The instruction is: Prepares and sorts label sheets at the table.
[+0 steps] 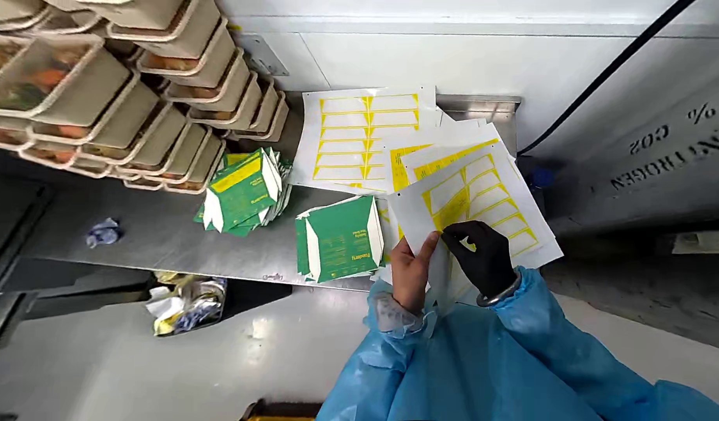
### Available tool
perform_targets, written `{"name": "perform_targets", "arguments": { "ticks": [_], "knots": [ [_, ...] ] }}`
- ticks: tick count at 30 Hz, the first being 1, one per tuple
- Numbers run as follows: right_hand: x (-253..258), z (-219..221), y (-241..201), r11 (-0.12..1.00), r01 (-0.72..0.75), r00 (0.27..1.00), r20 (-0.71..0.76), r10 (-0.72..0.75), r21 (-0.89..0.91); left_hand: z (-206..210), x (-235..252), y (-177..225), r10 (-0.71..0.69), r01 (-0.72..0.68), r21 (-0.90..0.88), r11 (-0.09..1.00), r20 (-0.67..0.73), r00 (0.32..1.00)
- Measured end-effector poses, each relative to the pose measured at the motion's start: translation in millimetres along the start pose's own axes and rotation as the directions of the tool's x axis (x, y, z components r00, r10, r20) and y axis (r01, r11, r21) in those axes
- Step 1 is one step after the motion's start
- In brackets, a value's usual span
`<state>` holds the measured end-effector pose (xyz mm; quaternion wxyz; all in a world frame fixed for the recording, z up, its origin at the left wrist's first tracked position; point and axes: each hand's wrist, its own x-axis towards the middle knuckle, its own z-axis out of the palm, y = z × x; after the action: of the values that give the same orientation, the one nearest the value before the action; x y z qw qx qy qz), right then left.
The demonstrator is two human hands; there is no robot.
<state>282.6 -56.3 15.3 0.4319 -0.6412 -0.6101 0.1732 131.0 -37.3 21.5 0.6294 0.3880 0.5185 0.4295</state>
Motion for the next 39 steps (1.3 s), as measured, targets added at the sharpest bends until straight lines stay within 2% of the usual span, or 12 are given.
{"name": "perform_targets", "arguments": {
  "ticks": [3,6,9,12,15,18,21,23,27,31,35,39],
  "knots": [
    [4.9,-9.9,-1.1,0.95,-0.252,0.967,0.086,0.24,0.184,-4.2,1.3,2.4,-0.054,0.055,0.026,0.998,-0.015,0.998],
    [23.8,-34.9,29.1,0.735,-0.547,0.829,0.133,0.544,0.401,-14.1,9.7,7.1,-0.127,0.13,0.033,0.991,-0.086,0.988],
    [39.6,-87.7,75.0,0.662,-0.617,0.725,-0.02,0.689,0.426,-27.4,26.6,-1.8,-0.157,0.164,0.04,0.986,-0.143,0.977],
    [45.0,-141.8,99.2,0.673,-0.596,0.644,-0.24,0.727,0.439,-29.2,47.6,-21.7,-0.127,0.176,0.252,0.951,-0.199,0.972],
    [51.1,-169.2,82.2,0.672,-0.583,0.588,-0.333,0.737,0.457,-22.1,71.4,-50.4,0.099,0.091,0.586,0.805,-0.284,0.954],
    [39.9,-151.1,51.7,0.682,-0.581,0.623,-0.297,0.724,0.443,-13.4,56.5,-50.1,0.45,-0.256,0.744,0.617,-0.068,0.89],
    [18.1,-96.0,20.7,0.717,-0.563,0.724,-0.172,0.668,0.412,7.4,20.3,-32.4,0.436,-0.559,0.459,0.69,0.353,0.828],
    [4.0,-53.5,-4.0,0.726,-0.542,0.784,-0.056,0.618,0.424,10.0,7.8,-27.2,0.309,-0.485,0.267,0.833,0.504,0.807],
    [4.2,-9.1,-45.3,0.738,-0.536,0.843,0.297,0.448,0.409,-24.8,12.2,-30.8,0.267,-0.336,0.129,0.933,0.376,0.887],
    [14.3,12.9,-59.9,0.993,-0.084,0.985,0.141,0.095,-0.082,-79.2,21.3,-14.5,0.252,-0.289,0.171,0.942,0.212,0.944],
    [32.2,39.6,-71.3,0.85,0.344,0.926,0.294,-0.236,-0.4,-118.2,24.0,-8.5,0.32,-0.374,0.299,0.878,0.215,0.923],
    [38.3,69.7,-88.3,0.853,0.39,0.913,0.269,-0.308,-0.348,-147.5,30.3,7.4,0.249,-0.312,0.232,0.921,0.263,0.932]
  ]
}}
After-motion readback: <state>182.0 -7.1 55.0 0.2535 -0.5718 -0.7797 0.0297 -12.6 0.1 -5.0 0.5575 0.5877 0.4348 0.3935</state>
